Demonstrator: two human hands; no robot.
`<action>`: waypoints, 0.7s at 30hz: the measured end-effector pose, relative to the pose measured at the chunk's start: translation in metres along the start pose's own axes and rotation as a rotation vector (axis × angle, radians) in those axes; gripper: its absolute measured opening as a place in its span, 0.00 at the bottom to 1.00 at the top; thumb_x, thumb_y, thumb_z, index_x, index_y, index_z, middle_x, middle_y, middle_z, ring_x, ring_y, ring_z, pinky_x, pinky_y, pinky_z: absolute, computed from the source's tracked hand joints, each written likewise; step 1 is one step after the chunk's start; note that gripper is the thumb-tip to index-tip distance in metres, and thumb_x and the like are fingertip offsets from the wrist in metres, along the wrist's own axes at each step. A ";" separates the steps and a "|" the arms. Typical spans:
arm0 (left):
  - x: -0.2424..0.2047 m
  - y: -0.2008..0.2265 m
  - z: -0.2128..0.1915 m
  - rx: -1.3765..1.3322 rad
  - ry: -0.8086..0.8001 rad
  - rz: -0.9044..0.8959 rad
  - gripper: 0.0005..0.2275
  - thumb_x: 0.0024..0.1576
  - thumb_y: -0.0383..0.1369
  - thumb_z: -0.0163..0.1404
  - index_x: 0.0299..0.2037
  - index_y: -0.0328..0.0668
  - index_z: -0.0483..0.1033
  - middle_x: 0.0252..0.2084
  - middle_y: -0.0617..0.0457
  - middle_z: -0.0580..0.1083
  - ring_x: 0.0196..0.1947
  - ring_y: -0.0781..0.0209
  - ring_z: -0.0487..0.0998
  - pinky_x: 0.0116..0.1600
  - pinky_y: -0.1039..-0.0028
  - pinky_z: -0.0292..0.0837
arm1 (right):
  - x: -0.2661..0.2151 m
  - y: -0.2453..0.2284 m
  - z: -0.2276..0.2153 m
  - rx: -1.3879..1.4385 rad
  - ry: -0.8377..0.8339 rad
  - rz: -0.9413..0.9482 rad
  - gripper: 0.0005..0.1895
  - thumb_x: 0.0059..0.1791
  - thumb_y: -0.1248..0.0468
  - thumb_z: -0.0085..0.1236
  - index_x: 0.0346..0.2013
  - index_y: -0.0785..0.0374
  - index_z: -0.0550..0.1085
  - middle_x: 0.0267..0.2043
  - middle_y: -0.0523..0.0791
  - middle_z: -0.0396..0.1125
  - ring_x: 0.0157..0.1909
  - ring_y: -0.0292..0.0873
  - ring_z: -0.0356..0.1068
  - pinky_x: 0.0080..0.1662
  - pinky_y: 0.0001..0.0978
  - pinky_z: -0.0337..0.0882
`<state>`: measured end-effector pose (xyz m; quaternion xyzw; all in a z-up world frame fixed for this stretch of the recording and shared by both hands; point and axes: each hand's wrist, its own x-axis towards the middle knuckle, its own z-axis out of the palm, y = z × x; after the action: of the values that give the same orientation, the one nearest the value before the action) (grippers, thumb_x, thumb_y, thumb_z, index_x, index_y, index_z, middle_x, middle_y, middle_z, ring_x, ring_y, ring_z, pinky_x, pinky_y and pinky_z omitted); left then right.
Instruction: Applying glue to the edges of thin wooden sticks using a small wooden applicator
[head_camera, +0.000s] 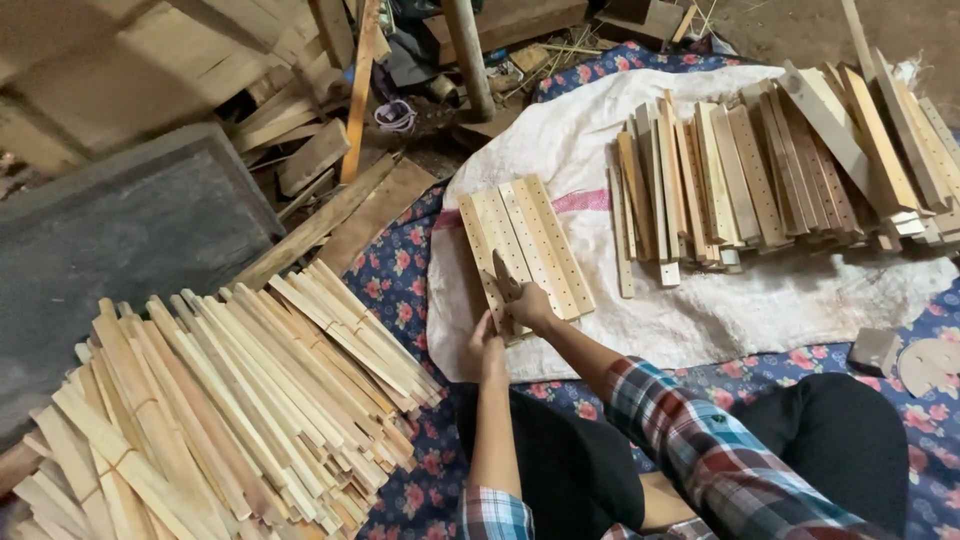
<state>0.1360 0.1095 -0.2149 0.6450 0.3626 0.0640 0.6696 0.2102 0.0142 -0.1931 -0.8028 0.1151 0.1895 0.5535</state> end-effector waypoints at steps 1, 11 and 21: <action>0.000 0.002 0.001 0.002 0.000 0.000 0.24 0.51 0.21 0.56 0.57 0.60 0.81 0.55 0.44 0.78 0.59 0.49 0.77 0.63 0.66 0.70 | 0.000 0.000 0.000 0.002 0.000 0.001 0.25 0.41 0.72 0.63 0.53 0.76 0.76 0.47 0.66 0.72 0.54 0.69 0.71 0.51 0.58 0.72; 0.012 0.002 0.004 0.172 -0.025 -0.085 0.25 0.54 0.21 0.51 0.59 0.64 0.79 0.52 0.51 0.80 0.56 0.51 0.79 0.63 0.62 0.70 | -0.009 -0.002 0.006 -0.012 0.038 -0.033 0.21 0.41 0.69 0.61 0.49 0.69 0.79 0.44 0.63 0.74 0.53 0.68 0.72 0.53 0.57 0.72; 0.000 0.010 0.007 -0.013 -0.089 0.016 0.30 0.51 0.10 0.42 0.64 0.41 0.73 0.61 0.32 0.72 0.65 0.39 0.70 0.67 0.57 0.68 | -0.023 -0.009 0.008 -0.075 0.073 -0.014 0.21 0.44 0.69 0.59 0.52 0.68 0.78 0.45 0.62 0.74 0.55 0.66 0.72 0.53 0.58 0.72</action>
<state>0.1438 0.1049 -0.2069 0.6455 0.3270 0.0429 0.6889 0.1915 0.0246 -0.1782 -0.8303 0.1226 0.1603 0.5195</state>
